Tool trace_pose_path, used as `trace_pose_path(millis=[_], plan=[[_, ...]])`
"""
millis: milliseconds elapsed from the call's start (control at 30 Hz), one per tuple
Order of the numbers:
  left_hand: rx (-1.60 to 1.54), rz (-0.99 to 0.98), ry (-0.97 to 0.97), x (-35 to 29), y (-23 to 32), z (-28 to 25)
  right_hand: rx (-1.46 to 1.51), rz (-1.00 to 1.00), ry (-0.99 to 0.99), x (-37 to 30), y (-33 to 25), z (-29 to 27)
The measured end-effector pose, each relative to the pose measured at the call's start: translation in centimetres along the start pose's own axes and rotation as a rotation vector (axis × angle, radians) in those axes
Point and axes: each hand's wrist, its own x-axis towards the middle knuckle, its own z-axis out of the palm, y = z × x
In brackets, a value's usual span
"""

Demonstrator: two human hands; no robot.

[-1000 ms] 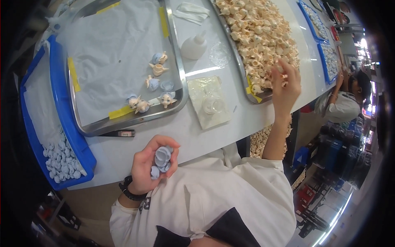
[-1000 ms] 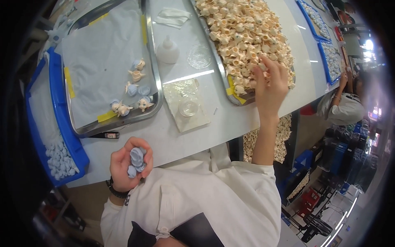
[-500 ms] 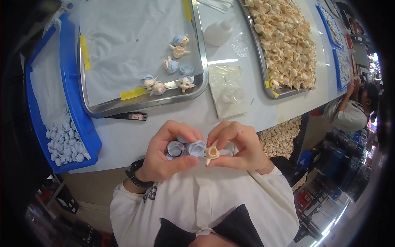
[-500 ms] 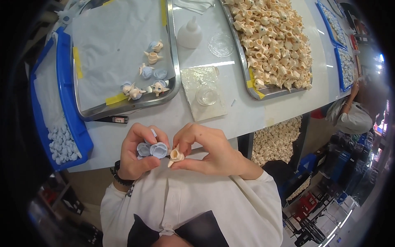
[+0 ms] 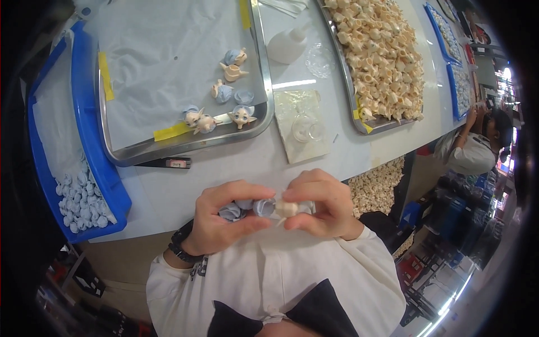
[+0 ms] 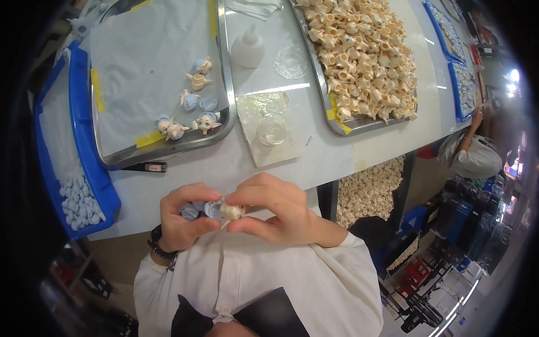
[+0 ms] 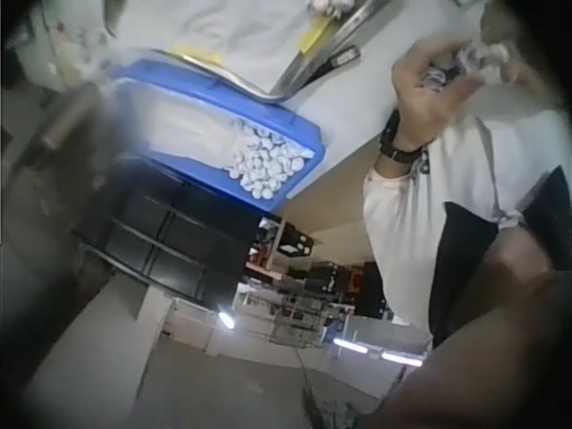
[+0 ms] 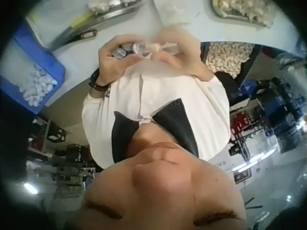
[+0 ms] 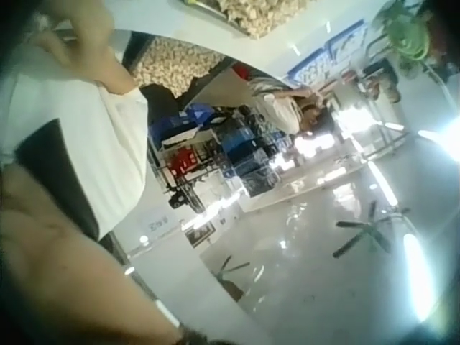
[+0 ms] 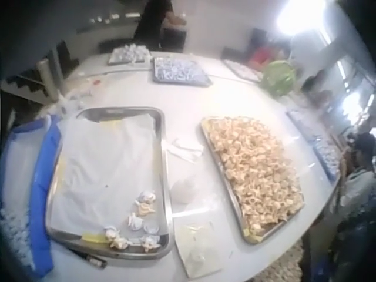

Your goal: The person assembles small figurine parts by taking toy heads and toy bodies from blue and metal trays and joining them together with glue from a bottle.

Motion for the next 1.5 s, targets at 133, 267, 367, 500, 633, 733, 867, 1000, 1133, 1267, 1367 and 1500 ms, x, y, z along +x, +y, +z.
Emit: trace_pose_path(millis=[133, 267, 367, 500, 633, 733, 867, 1000, 1133, 1267, 1367, 1500], plan=[[-0.107, -0.055, 0.073, -0.4, -0.5, 0.3, -0.148, -0.022, 0.359, 0.6, -1.0, -2.0], [-0.392, -0.159, 0.108, -0.5, -0.2, 0.3, -0.545, 0.127, 0.279, 1.9, -0.3, -4.7], [-0.354, -0.221, 0.131, -0.6, -0.1, 0.4, -0.702, 0.025, 0.149, 2.3, 0.5, -5.1], [-0.273, -0.213, 0.175, -0.1, 0.4, 0.9, -0.759, 0.015, 0.105, 2.9, 0.9, -4.9], [-0.235, -0.236, 0.105, 0.1, 0.5, 0.4, -0.875, -0.005, 0.076, 3.5, 1.0, -4.9], [-0.261, -0.218, 0.109, 0.1, 0.2, 0.3, -0.91, -0.017, 0.056, 3.6, 1.1, -4.9], [-0.25, -0.163, 0.111, 0.2, 0.1, 0.4, -0.921, -0.004, 0.032, 3.7, 1.2, -4.9], [-0.255, -0.128, 0.112, 0.3, 0.0, 0.3, -0.912, 0.006, 0.023, 3.7, 1.3, -5.0], [-0.287, -0.179, 0.079, 0.0, 0.1, 0.2, -0.875, 0.004, 0.028, 3.6, 1.5, -5.1], [-0.285, -0.206, 0.131, -0.2, 0.1, 0.4, -0.833, 0.011, 0.06, 3.1, 1.7, -5.1], [-0.332, -0.218, 0.149, -0.2, -0.1, 0.4, -0.813, 0.012, 0.139, 2.6, 1.9, -4.8], [-0.405, -0.209, 0.158, -0.2, -0.1, 0.5, -0.788, -0.006, 0.168, 2.1, 2.2, -4.6]])
